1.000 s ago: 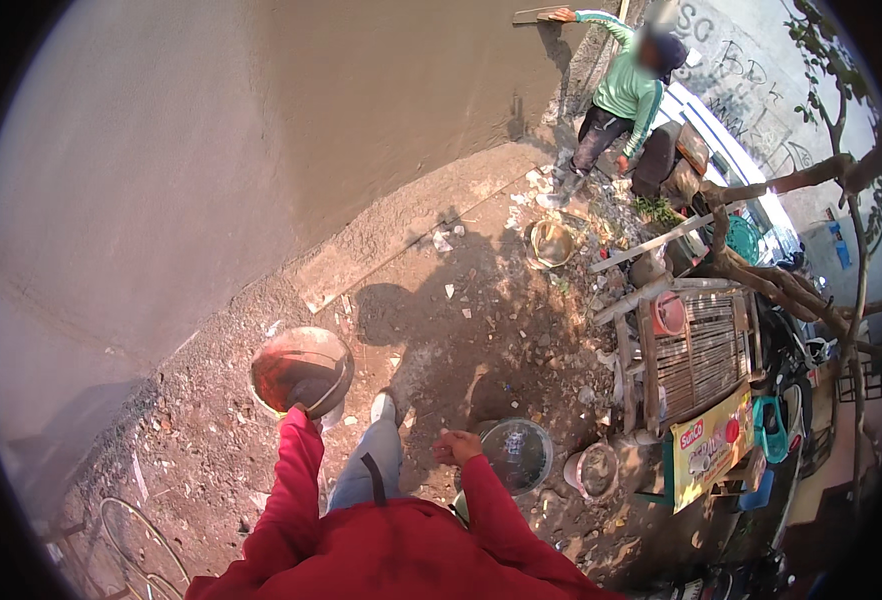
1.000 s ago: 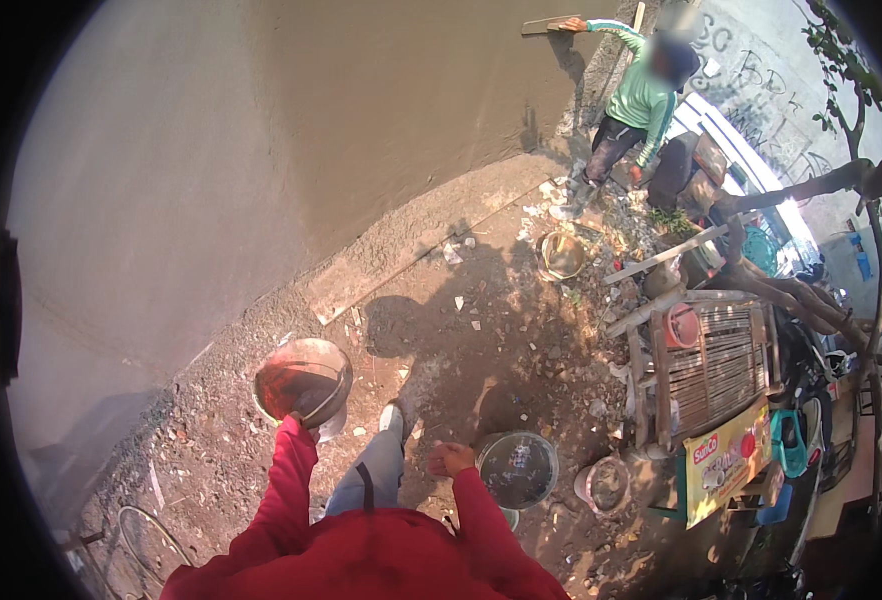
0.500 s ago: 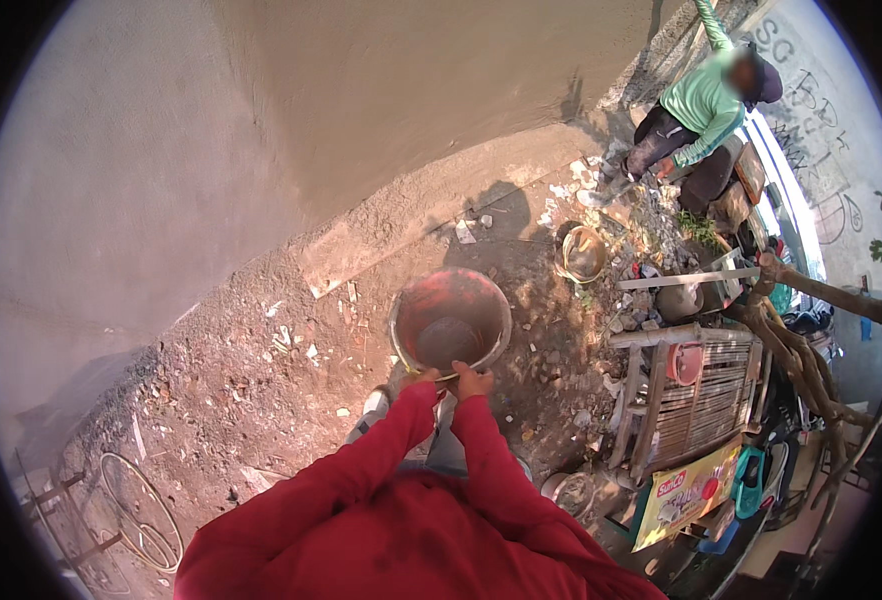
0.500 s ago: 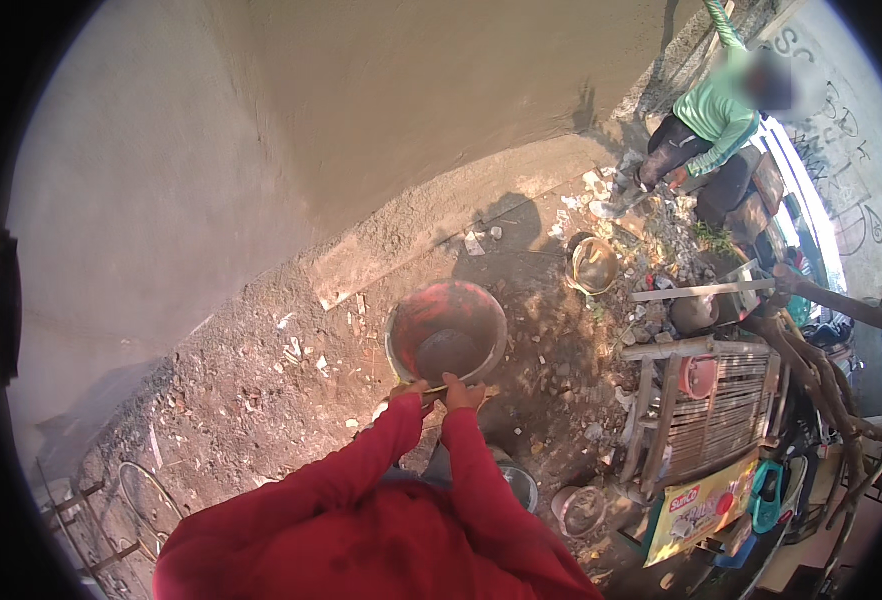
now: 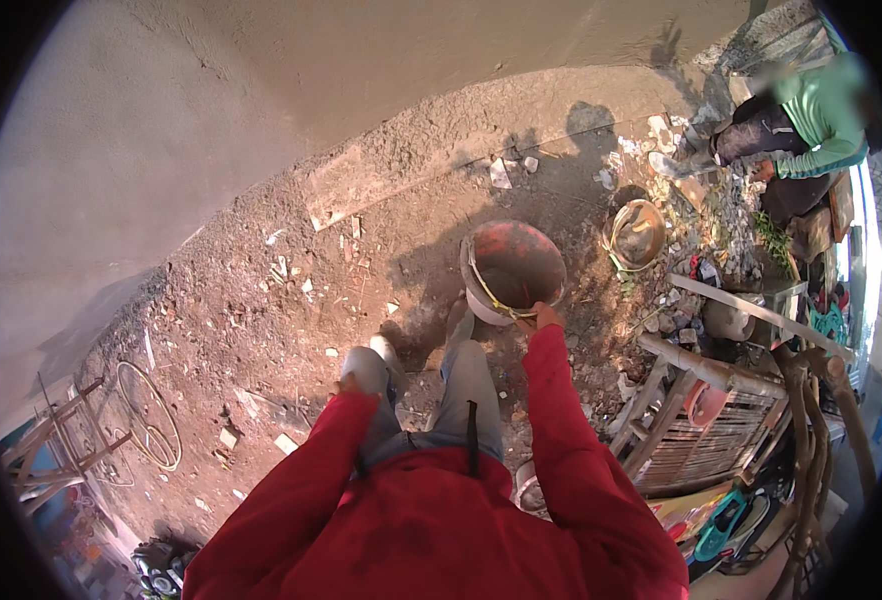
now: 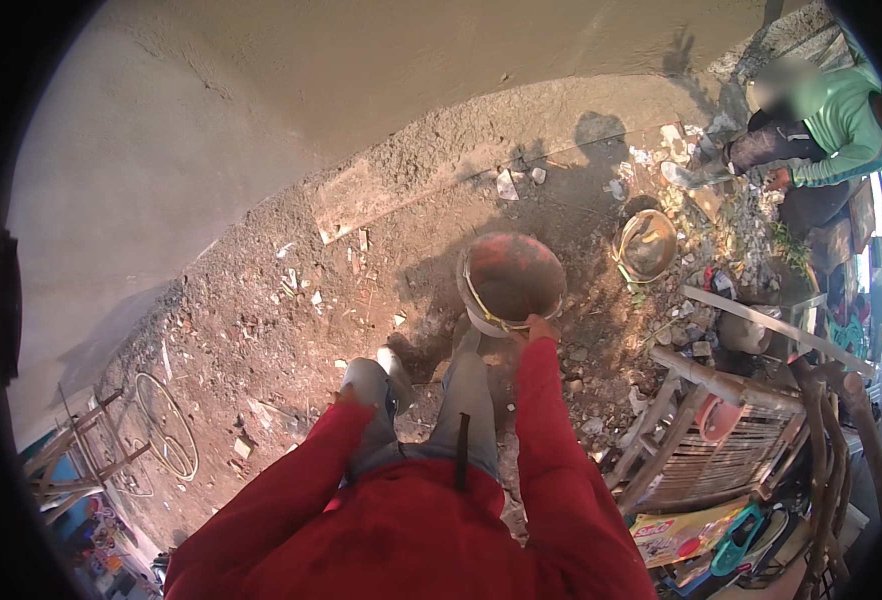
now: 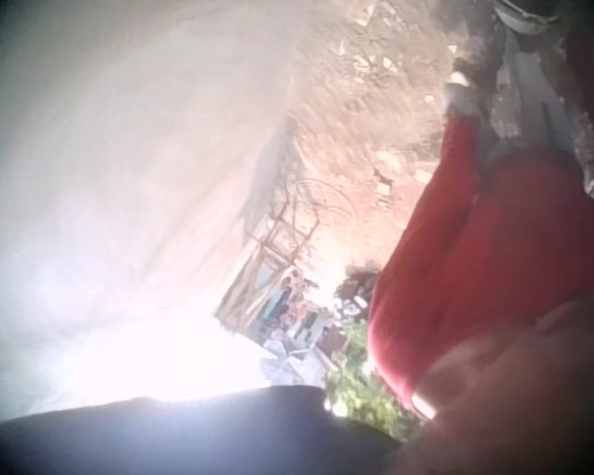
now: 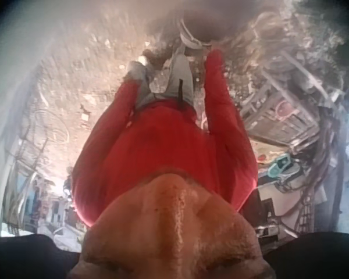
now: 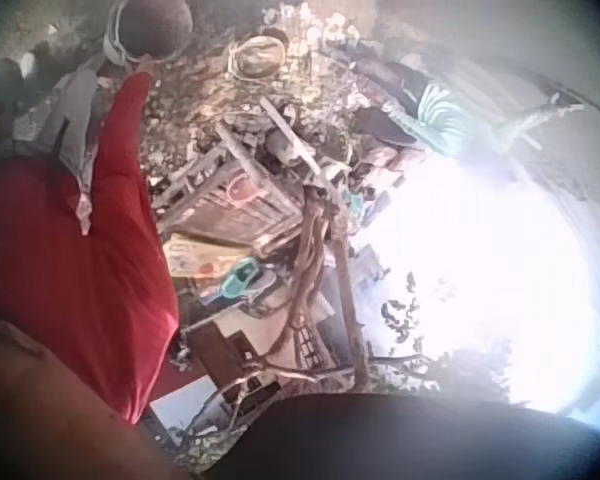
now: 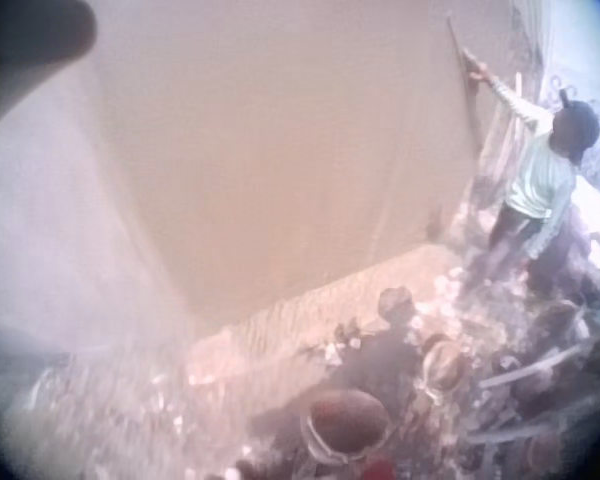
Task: The person scoops cement from a bucket and applies it to a wall using a trowel, smoothing the surface. They repeatedly scoop and spread the material along the wall base while kneeling.
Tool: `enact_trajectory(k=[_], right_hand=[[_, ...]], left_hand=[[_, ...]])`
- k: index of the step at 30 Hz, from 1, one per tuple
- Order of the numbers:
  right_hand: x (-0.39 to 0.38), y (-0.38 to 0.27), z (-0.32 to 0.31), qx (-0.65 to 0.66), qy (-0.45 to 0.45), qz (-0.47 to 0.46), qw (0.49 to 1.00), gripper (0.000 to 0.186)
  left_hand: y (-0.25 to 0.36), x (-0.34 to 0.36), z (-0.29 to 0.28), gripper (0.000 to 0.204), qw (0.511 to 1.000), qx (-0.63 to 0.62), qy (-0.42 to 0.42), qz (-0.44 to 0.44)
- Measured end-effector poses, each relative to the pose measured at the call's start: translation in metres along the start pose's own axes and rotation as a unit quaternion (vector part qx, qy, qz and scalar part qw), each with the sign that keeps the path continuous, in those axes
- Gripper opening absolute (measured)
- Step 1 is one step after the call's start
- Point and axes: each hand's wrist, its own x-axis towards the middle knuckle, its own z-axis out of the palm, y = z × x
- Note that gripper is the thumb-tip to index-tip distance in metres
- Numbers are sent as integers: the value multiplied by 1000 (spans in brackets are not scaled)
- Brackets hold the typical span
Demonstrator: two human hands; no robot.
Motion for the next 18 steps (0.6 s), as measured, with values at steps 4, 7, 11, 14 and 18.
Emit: enact_trajectory(k=[4,7,11,14,18], right_hand=[[66,-27,-15,-76,106,-71,989,39],[96,-32,-8,-75,192,-118,971,43],[152,-41,-23,-38,147,-109,982,50],[200,-51,-30,-348,63,-283,892,33],[294,-73,-45,-589,-61,-376,713,27]], left_hand=[[30,0,-5,107,989,-70,-121,-44],[44,27,21,107,984,-95,-137,-58],[81,50,8,108,985,-96,-70,-126],[89,99,3,108,983,-126,-44,-127],[100,158,-7,108,982,-143,-15,-125]])
